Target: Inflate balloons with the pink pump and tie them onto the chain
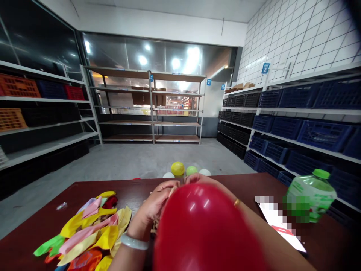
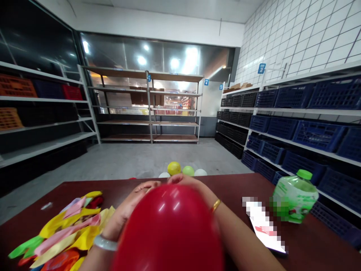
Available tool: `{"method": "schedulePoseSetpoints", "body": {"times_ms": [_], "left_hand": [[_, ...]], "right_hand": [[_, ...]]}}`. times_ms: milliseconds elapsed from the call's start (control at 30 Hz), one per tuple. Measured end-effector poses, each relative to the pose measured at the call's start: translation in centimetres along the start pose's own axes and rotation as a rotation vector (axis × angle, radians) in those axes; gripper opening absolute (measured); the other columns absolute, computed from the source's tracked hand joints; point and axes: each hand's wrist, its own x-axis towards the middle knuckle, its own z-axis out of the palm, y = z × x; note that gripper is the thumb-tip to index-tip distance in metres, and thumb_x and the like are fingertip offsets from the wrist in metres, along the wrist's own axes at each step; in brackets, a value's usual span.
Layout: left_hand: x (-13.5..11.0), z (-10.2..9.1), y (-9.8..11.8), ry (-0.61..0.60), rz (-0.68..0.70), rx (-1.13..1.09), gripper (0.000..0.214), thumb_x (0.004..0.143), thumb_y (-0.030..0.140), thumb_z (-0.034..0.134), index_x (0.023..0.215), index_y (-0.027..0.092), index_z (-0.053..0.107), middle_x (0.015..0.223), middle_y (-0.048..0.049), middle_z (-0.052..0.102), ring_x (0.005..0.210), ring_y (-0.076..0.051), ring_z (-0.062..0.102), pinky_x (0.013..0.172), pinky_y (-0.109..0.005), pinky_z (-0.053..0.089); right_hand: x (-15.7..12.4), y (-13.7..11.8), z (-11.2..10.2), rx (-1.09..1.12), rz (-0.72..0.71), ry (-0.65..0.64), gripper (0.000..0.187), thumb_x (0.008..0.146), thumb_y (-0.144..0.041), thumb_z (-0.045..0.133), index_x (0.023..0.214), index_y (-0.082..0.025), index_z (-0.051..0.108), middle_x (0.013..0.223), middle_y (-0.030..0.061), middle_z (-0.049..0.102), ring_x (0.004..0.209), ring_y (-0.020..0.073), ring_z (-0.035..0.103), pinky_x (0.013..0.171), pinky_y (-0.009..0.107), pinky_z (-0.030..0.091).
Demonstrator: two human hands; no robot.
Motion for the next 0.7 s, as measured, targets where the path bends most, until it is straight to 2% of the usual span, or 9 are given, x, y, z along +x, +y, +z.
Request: {"method": "schedulePoseSetpoints", "body": {"times_ms": [100,200,267,367,433,533,700], "left_hand": [[0.0,0.4,0.4,-0.007,0.002,0.088,0.025,0.069,0.032,0.073,0.058,0.018,0.055,0.062,-0.0006,0.049,0.060,-0.014,0.043,0.057,-0.025,0.038],[0.1,0.5,0.6,0.032,0.006,0.129,0.028,0.075,0.038,0.069,0.061,0.018,0.054,0.061,0.0008,0.046,0.059,-0.013,0.040,0.055,-0.024,0.035],[0.2,0.5,0.8,0.084,0.061,0.175,0.032,0.081,0.040,0.064,0.062,0.018,0.051,0.062,0.0016,0.043,0.059,-0.012,0.037,0.055,-0.023,0.033],[0.2,0.2,1.3,0.208,0.206,0.305,0.037,0.086,0.038,0.059,0.059,0.018,0.044,0.061,0.0020,0.039,0.060,-0.012,0.035,0.057,-0.023,0.032],[0.2,0.1,1.6,0.320,0.321,0.397,0.038,0.088,0.037,0.056,0.057,0.018,0.043,0.062,0.0013,0.040,0.062,-0.013,0.037,0.059,-0.023,0.033],[0.1,0.0,1.7,0.484,0.464,0.481,0.036,0.090,0.036,0.055,0.059,0.019,0.050,0.065,-0.0008,0.048,0.066,-0.015,0.044,0.064,-0.025,0.037],[-0.5,0.0,1.4,0.774,0.642,0.582,0.015,0.089,0.028,0.060,0.080,0.022,0.071,0.086,-0.0041,0.068,0.083,-0.019,0.059,0.082,-0.028,0.044]], "right_hand": [[0.6,-0.7,-0.8,0.150,0.007,-0.283,0.014,0.076,-0.024,0.072,0.067,-0.016,0.065,0.069,0.0014,0.067,0.064,0.0136,0.064,0.067,0.026,0.050],[1.1,-3.4,-2.5,0.340,0.075,-0.478,0.010,0.087,-0.022,0.060,0.081,-0.015,0.066,0.080,0.0037,0.069,0.074,0.0137,0.064,0.073,0.027,0.049],[1.5,-5.8,-3.7,0.297,0.043,-0.519,0.012,0.089,-0.023,0.058,0.086,-0.015,0.065,0.087,0.0052,0.070,0.078,0.0144,0.063,0.075,0.027,0.048],[2.2,-9.4,-4.9,-0.015,-0.133,-0.625,0.008,0.084,-0.023,0.065,0.086,-0.017,0.070,0.086,0.0018,0.070,0.076,0.0143,0.062,0.073,0.027,0.046],[2.5,-11.5,-5.0,-0.166,-0.214,-0.571,0.008,0.083,-0.024,0.066,0.084,-0.020,0.073,0.084,0.0007,0.071,0.073,0.0146,0.061,0.071,0.027,0.046],[2.4,-13.8,-4.4,-0.352,-0.325,-0.491,0.010,0.085,-0.026,0.064,0.081,-0.023,0.073,0.084,0.0003,0.070,0.073,0.0144,0.061,0.070,0.026,0.044],[1.8,-15.7,-2.7,-0.589,-0.625,-0.433,0.018,0.089,-0.019,0.057,0.076,-0.021,0.069,0.088,0.0011,0.066,0.084,0.0154,0.058,0.080,0.029,0.042]]}}
